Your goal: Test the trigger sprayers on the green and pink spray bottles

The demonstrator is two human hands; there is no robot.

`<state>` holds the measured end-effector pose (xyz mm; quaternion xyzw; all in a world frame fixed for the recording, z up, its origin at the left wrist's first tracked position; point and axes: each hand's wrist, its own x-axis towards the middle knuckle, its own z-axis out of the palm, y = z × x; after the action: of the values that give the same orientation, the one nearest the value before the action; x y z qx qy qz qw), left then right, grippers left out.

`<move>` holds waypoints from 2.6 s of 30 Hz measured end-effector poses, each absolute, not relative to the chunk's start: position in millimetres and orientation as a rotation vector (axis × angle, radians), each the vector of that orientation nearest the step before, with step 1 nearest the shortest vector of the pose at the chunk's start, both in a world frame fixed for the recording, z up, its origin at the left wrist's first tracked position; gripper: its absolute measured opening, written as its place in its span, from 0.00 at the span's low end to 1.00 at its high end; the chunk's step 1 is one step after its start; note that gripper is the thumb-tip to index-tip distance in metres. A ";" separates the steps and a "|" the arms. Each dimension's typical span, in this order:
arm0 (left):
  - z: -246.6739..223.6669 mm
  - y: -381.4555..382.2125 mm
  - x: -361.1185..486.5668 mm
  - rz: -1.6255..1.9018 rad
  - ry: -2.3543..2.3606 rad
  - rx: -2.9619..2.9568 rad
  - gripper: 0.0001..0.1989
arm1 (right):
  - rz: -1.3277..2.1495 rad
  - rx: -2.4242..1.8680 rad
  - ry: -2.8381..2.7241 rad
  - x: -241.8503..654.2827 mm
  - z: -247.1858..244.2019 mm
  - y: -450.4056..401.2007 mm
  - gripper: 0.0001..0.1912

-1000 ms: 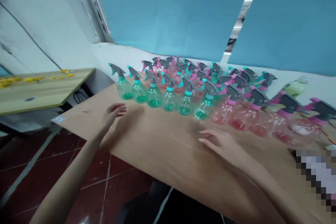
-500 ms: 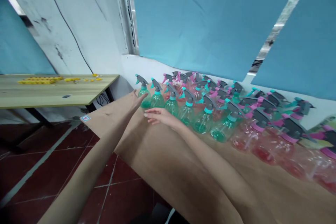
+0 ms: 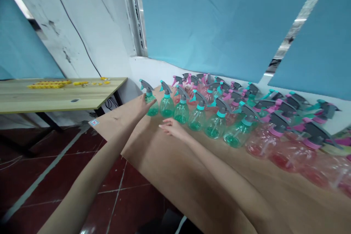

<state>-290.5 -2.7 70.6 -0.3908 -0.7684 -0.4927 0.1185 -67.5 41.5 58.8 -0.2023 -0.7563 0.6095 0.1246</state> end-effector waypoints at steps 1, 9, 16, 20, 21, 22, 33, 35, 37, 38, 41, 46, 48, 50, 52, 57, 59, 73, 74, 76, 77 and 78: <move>70.2 -10.1 -281.4 -1.427 -2.254 -1.151 0.16 | 1.746 -0.608 -2.195 -65.9 56.7 42.2 0.19; 72.0 -74.3 -161.3 -1.386 -2.282 -1.493 0.22 | 1.395 -0.544 -2.213 -23.4 57.9 33.0 0.50; 80.0 -93.6 -71.9 -1.346 -2.316 -1.848 0.22 | 1.239 -0.254 -2.369 50.5 64.8 21.9 0.48; 80.4 -80.0 -35.7 -1.368 -2.260 -2.115 0.21 | 1.170 -0.475 -2.299 99.0 57.3 20.9 0.47; 79.3 -74.8 -28.2 -1.402 -2.242 -2.166 0.25 | 1.141 -0.511 -2.269 110.8 54.8 20.8 0.46; 78.4 -69.1 -21.0 -1.455 -2.238 -2.200 0.30 | 1.110 -0.546 -2.240 122.1 52.2 20.7 0.46; 113.4 -3.2 64.9 -1.786 -2.001 -2.254 0.34 | 0.678 -0.879 -2.187 182.8 39.8 19.5 0.47; 108.2 5.8 69.6 -1.836 -1.942 -2.244 0.27 | 0.640 -0.901 -2.182 185.2 38.5 19.9 0.48; 99.7 12.5 69.7 -1.893 -1.911 -2.247 0.23 | 0.579 -0.924 -2.193 187.7 36.9 21.7 0.50; 95.8 14.9 68.8 -1.917 -1.903 -2.252 0.23 | 0.556 -0.921 -2.204 189.4 36.1 23.7 0.50; 90.3 18.9 64.7 -1.970 -1.886 -2.295 0.25 | 0.598 -0.804 -2.285 200.1 34.4 36.2 0.50; 99.0 19.6 55.9 -1.842 -1.990 -2.428 0.27 | 0.742 -0.637 -2.471 238.3 26.9 74.9 0.33; 102.2 19.6 52.7 -1.789 -2.008 -2.435 0.27 | 0.679 -0.703 -2.512 252.4 20.0 88.5 0.30; 103.6 20.1 50.0 -1.766 -2.012 -2.462 0.27 | 0.613 -0.724 -2.537 261.1 12.4 97.4 0.28; 103.9 21.6 48.0 -1.744 -2.023 -2.506 0.27 | 0.571 -0.728 -2.551 264.3 6.1 101.5 0.28; 106.6 29.1 46.9 -1.676 -2.051 -2.492 0.25 | 0.528 -0.717 -2.559 261.7 0.4 101.7 0.31; 108.8 31.3 47.3 -1.646 -2.065 -2.480 0.25 | 0.524 -0.727 -2.558 261.0 0.0 101.6 0.31; 109.3 35.5 40.8 -1.621 -2.020 -2.524 0.12 | 0.488 -0.766 -2.582 257.8 -3.6 103.8 0.35; 108.8 36.3 40.0 -1.629 -2.025 -2.556 0.12 | 0.490 -0.769 -2.583 258.0 -3.5 104.2 0.35; 107.6 38.0 38.7 -1.660 -2.016 -2.605 0.13 | 0.493 -0.777 -2.590 258.2 -3.4 104.8 0.36; 107.2 38.8 38.3 -1.677 -2.007 -2.617 0.14 | 0.493 -0.782 -2.593 258.2 -3.4 105.1 0.36; 107.0 39.4 38.0 -1.690 -1.998 -2.624 0.14 | 0.493 -0.785 -2.595 258.2 -3.4 105.2 0.36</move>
<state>38.0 39.4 107.0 -0.6801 -0.5178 -0.4381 -0.2785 258.2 105.2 -3.4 -0.2797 -0.9242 0.1756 0.1916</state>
